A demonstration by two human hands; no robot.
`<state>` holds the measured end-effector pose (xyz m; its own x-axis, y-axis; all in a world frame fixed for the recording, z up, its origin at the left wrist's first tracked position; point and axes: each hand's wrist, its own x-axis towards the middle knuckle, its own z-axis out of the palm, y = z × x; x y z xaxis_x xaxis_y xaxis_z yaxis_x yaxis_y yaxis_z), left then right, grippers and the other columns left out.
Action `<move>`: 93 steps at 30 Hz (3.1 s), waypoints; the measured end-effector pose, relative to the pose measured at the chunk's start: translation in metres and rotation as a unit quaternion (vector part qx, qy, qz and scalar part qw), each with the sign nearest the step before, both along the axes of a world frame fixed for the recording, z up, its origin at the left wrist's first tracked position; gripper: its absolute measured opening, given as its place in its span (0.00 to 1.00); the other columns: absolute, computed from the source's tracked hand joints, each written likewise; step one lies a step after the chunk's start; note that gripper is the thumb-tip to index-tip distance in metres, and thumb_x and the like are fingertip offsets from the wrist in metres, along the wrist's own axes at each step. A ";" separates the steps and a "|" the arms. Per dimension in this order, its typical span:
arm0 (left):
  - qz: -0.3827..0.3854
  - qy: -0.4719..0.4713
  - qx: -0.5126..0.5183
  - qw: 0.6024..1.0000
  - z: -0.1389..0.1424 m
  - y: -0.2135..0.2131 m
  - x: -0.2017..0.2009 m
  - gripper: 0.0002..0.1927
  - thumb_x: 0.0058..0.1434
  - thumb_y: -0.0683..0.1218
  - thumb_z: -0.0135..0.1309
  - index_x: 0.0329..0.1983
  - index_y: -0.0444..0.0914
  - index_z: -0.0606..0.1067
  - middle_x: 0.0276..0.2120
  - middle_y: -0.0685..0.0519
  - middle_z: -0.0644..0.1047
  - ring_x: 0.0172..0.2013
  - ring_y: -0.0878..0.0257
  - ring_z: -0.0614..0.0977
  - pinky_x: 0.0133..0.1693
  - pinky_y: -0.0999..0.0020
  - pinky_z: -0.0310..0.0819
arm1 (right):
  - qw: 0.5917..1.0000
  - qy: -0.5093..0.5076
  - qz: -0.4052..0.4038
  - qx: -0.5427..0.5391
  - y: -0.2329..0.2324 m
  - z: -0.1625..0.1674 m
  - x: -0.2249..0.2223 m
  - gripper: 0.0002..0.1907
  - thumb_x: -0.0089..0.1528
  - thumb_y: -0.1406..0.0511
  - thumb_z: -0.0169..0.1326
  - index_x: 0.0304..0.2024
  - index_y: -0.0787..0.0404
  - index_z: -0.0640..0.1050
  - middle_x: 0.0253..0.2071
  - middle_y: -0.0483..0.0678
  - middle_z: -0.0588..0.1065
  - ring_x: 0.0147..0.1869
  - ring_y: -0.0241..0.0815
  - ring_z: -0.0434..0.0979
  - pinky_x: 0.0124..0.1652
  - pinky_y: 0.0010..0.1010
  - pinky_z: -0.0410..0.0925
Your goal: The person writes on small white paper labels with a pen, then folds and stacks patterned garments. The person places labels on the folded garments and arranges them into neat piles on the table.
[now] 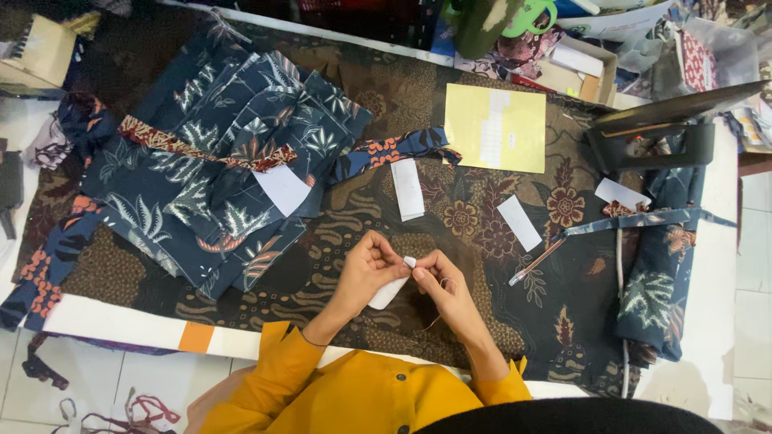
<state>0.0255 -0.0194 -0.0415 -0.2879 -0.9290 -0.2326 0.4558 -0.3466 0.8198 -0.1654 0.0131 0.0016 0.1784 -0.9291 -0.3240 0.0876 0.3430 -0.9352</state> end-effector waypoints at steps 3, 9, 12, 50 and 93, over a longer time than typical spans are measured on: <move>-0.021 0.017 0.015 1.000 0.005 -0.002 0.004 0.20 0.55 0.34 0.66 0.42 0.36 0.66 0.35 0.51 0.77 0.39 0.65 0.83 0.44 0.71 0.81 | 1.000 -0.003 0.003 -0.011 0.000 -0.002 -0.001 0.09 0.67 0.63 0.56 0.42 0.63 0.74 0.32 0.38 0.69 0.36 0.27 0.64 0.37 0.22 0.61; -0.075 0.039 0.060 0.995 0.012 -0.009 0.006 0.19 0.57 0.36 0.65 0.41 0.37 0.66 0.35 0.48 0.80 0.37 0.64 0.84 0.42 0.71 0.81 | 0.999 -0.016 0.014 -0.034 -0.001 -0.006 -0.005 0.08 0.68 0.63 0.55 0.42 0.62 0.74 0.34 0.39 0.73 0.37 0.27 0.65 0.38 0.22 0.61; -0.108 0.061 0.094 0.988 0.008 -0.012 0.006 0.18 0.57 0.36 0.65 0.40 0.37 0.65 0.33 0.47 0.80 0.35 0.61 0.85 0.38 0.70 0.81 | 0.999 -0.016 0.019 -0.039 -0.002 -0.007 -0.008 0.08 0.68 0.63 0.54 0.42 0.62 0.74 0.35 0.42 0.76 0.37 0.27 0.66 0.38 0.22 0.62; -0.118 -0.626 -0.566 0.523 0.023 -0.172 -0.095 0.39 0.65 0.65 0.46 0.69 0.34 0.64 0.70 0.43 0.62 0.73 0.52 0.57 0.70 0.39 0.34 | 0.678 0.666 0.019 -0.310 0.008 0.048 -0.168 0.09 0.60 0.68 0.56 0.44 0.58 0.76 0.43 0.50 0.77 0.45 0.52 0.78 0.43 0.40 0.71; -0.094 -0.615 -0.519 0.586 0.001 -0.102 -0.113 0.40 0.64 0.65 0.49 0.69 0.33 0.65 0.67 0.43 0.66 0.70 0.52 0.61 0.72 0.44 0.39 | 0.952 0.142 -0.195 -0.191 -0.172 -0.015 -0.102 0.08 0.61 0.73 0.59 0.34 0.63 0.72 0.34 0.43 0.75 0.37 0.28 0.73 0.39 0.20 0.67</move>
